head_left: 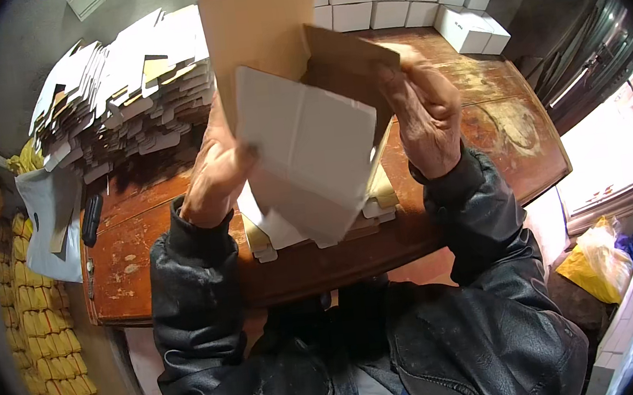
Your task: Folding and assembling white cardboard boxes at a workbench.
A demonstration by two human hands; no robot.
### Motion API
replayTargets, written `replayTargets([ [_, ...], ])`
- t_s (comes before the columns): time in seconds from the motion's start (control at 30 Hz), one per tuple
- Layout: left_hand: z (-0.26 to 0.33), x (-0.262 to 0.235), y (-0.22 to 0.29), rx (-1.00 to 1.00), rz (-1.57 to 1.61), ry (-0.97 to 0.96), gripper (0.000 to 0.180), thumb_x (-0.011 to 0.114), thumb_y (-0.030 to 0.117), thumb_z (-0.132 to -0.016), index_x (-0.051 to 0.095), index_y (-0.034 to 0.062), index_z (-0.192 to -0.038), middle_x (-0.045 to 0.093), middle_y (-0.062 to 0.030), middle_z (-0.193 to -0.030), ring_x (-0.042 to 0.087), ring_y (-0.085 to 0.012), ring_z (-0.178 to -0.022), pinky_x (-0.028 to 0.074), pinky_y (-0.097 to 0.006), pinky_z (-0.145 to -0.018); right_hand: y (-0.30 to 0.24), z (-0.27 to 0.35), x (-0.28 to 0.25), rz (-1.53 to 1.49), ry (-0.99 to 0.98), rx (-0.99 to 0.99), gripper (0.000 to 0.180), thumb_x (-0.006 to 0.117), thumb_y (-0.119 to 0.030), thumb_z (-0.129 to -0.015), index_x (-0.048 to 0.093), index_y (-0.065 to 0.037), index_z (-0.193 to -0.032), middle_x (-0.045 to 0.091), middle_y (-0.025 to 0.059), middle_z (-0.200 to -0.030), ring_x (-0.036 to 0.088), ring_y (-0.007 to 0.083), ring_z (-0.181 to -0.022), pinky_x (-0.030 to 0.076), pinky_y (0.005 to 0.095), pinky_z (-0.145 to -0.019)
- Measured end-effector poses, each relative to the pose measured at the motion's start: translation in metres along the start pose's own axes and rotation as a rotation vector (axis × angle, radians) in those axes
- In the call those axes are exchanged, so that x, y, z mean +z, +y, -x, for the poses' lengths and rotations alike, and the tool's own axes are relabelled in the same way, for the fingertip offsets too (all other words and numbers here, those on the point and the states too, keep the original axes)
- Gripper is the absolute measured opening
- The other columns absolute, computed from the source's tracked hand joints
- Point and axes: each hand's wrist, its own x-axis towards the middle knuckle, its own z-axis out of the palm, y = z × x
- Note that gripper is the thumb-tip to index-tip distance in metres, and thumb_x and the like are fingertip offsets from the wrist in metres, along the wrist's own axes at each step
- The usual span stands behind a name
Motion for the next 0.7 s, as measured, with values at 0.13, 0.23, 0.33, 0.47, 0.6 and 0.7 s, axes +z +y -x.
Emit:
replayTargets([
  [0.13, -0.010, 0.001, 0.013, 0.012, -0.148, 0.039, 0.072, 0.057, 0.045, -0.093, 0.035, -0.0004, -0.144, 0.045, -0.0147, -0.139, 0.043, -0.0238, -0.130, 0.033, -0.036, -0.109, -0.003, -0.007, 0.003, 0.200, 0.136, -0.245, 0.017, 0.062, -0.001, -0.092, 0.066, 0.000, -0.108, 0.065, 0.0103, -0.097, 0.062, 0.0144, -0.087, 0.052, 0.0277, -0.072],
  [0.23, -0.006, 0.005, 0.011, -0.017, -0.147, 0.109, 0.051, 0.053, 0.026, -0.096, 0.042, -0.0007, -0.137, 0.050, -0.0142, -0.133, 0.049, -0.0179, -0.107, 0.041, -0.030, -0.092, -0.001, -0.011, -0.002, 0.611, -0.002, -0.498, 0.022, 0.066, -0.006, -0.088, 0.066, -0.001, -0.109, 0.064, 0.0184, -0.106, 0.063, 0.0297, -0.097, 0.051, 0.0359, -0.080],
  [0.33, -0.008, 0.002, 0.008, -0.068, -0.056, 0.173, 0.037, 0.053, 0.010, -0.095, 0.050, 0.0008, -0.131, 0.058, -0.0116, -0.121, 0.054, -0.0103, -0.074, 0.046, -0.024, -0.066, -0.002, -0.013, -0.002, 0.574, -0.033, -0.481, 0.023, 0.068, -0.014, -0.089, 0.066, -0.002, -0.108, 0.064, 0.0182, -0.106, 0.063, 0.0278, -0.098, 0.052, 0.0355, -0.080],
  [0.47, -0.006, -0.018, -0.004, -0.184, 0.240, 0.185, 0.037, 0.056, 0.005, -0.091, 0.055, 0.0045, -0.128, 0.063, -0.0060, -0.106, 0.052, -0.0048, -0.063, 0.043, -0.020, -0.055, 0.004, -0.011, -0.002, 0.529, -0.114, -0.446, 0.021, 0.068, -0.018, -0.089, 0.066, -0.002, -0.104, 0.063, 0.0180, -0.106, 0.062, 0.0252, -0.098, 0.052, 0.0360, -0.079],
  [0.6, -0.003, -0.010, -0.002, -0.189, 0.134, 0.176, 0.031, 0.057, 0.006, -0.092, 0.059, 0.0032, -0.123, 0.065, -0.0042, -0.102, 0.061, -0.0073, -0.089, 0.050, -0.024, -0.077, 0.008, -0.008, -0.003, 0.325, -0.094, -0.199, 0.020, 0.067, -0.018, -0.091, 0.064, -0.002, -0.103, 0.060, 0.0176, -0.115, 0.061, 0.0230, -0.104, 0.051, 0.0364, -0.083],
  [0.7, -0.003, 0.003, -0.004, -0.078, 0.150, 0.212, 0.032, 0.057, 0.004, -0.091, 0.059, 0.0029, -0.123, 0.065, -0.0060, -0.110, 0.060, -0.0122, -0.104, 0.048, -0.027, -0.091, 0.007, -0.008, 0.001, 0.176, -0.093, -0.111, 0.032, 0.067, -0.014, -0.090, 0.055, -0.002, -0.118, 0.056, 0.0181, -0.123, 0.058, 0.0258, -0.114, 0.048, 0.0379, -0.093],
])
